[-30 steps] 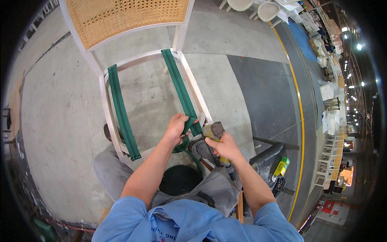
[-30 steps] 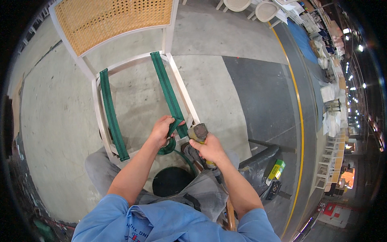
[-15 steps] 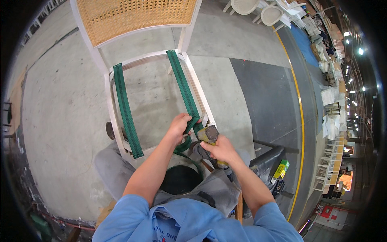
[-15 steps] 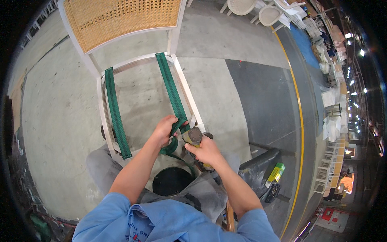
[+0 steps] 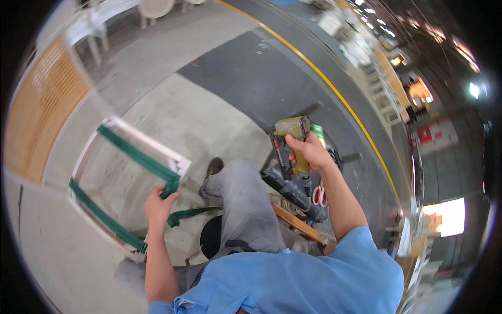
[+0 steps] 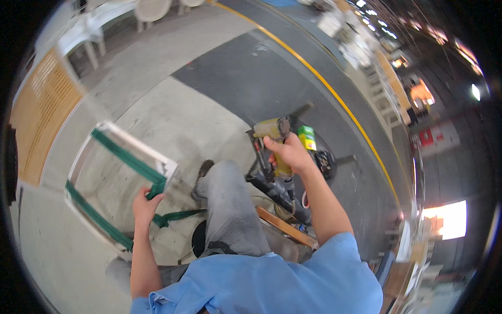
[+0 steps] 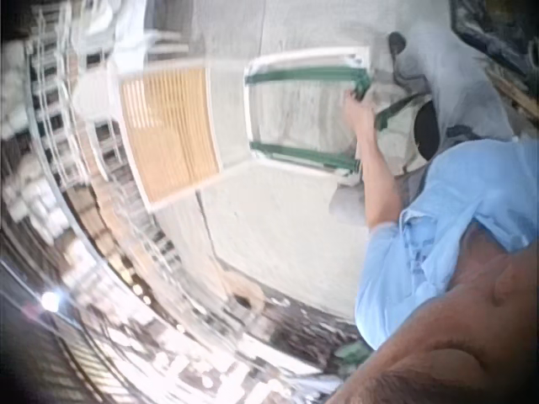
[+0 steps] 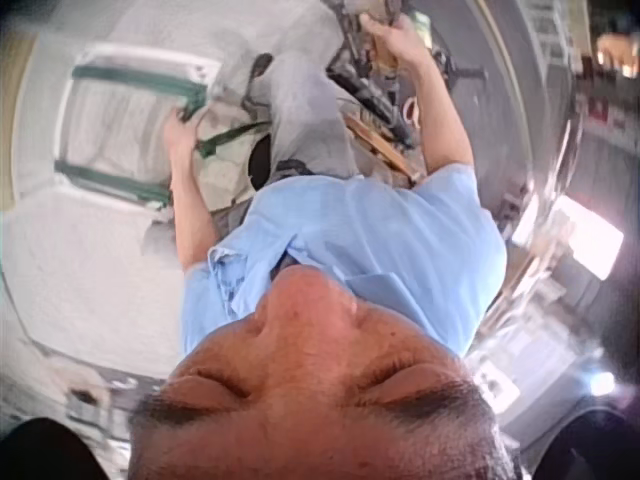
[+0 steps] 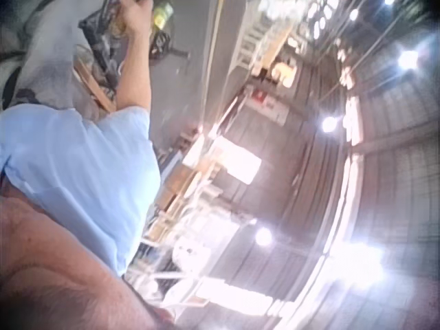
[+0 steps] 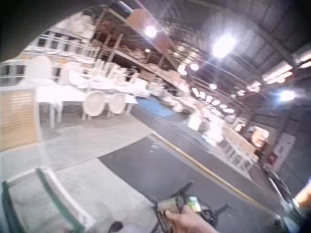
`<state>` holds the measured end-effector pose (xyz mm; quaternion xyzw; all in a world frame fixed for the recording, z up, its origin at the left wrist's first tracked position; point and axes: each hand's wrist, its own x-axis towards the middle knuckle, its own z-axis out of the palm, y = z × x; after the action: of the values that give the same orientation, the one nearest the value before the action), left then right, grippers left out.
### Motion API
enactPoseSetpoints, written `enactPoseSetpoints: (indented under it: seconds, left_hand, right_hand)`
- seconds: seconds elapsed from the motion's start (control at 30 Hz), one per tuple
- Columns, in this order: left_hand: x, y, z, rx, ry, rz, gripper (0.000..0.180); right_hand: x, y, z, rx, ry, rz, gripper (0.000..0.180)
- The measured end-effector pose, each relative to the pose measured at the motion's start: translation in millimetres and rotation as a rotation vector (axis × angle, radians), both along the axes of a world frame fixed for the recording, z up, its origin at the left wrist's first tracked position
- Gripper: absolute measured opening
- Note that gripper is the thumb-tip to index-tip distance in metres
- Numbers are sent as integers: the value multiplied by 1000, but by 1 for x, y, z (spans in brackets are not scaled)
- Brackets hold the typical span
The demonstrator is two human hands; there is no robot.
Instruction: The person sits on the floor and attaches green fabric strips to the seat frame of a white chair using a staple gun. A second person hands the recorder a dark fabric cushion, which the recorder then staples to the chair seat.
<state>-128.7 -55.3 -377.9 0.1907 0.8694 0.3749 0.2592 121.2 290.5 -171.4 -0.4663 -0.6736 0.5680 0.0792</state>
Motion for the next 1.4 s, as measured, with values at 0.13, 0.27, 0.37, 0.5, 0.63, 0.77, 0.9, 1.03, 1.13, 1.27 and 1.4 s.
enactPoseSetpoints:
  seconds: [0.13, 0.27, 0.37, 0.5, 0.63, 0.77, 0.9, 1.03, 1.13, 1.27, 1.4]
  left_hand:
    - [5, -16, -26, -32, 318, -10, 36]
    - [6, -20, -34, -27, 187, 41, 36]
    - [13, -17, -33, -46, 213, 36, 33]
    - [20, -6, -35, -2, 259, -15, 29]
    - [27, -15, -27, -78, 271, 25, 28]
    - [44, -22, -29, -107, 299, -3, 31]
    - [75, -43, -30, -145, 122, -13, 35]
    - [90, -57, -11, -119, 99, -51, 36]
    - [94, -59, -3, 37, 106, -16, 32]
    - [88, -37, 8, 19, 80, -76, 27]
    - [59, -31, 19, 527, -854, 188, 21]
  right_hand:
    - [81, 39, -20, -141, -66, -209, 44]
    - [131, 54, -90, -386, 12, -234, 40]
    - [138, 65, -131, -522, 36, -213, 44]
    - [155, 91, -150, -435, -53, -231, 49]
    - [163, 97, -142, -63, -425, -79, 39]
    - [218, 104, -113, 216, -922, 185, 31]
    - [275, 53, -129, 401, -1000, 21, 62]
    - [274, 15, -139, 377, -845, -241, 60]
    - [268, 6, -140, 424, -840, -215, 71]
    - [280, 6, -141, 520, -887, -113, 70]
    - [276, 5, -130, 62, -696, -339, 75]
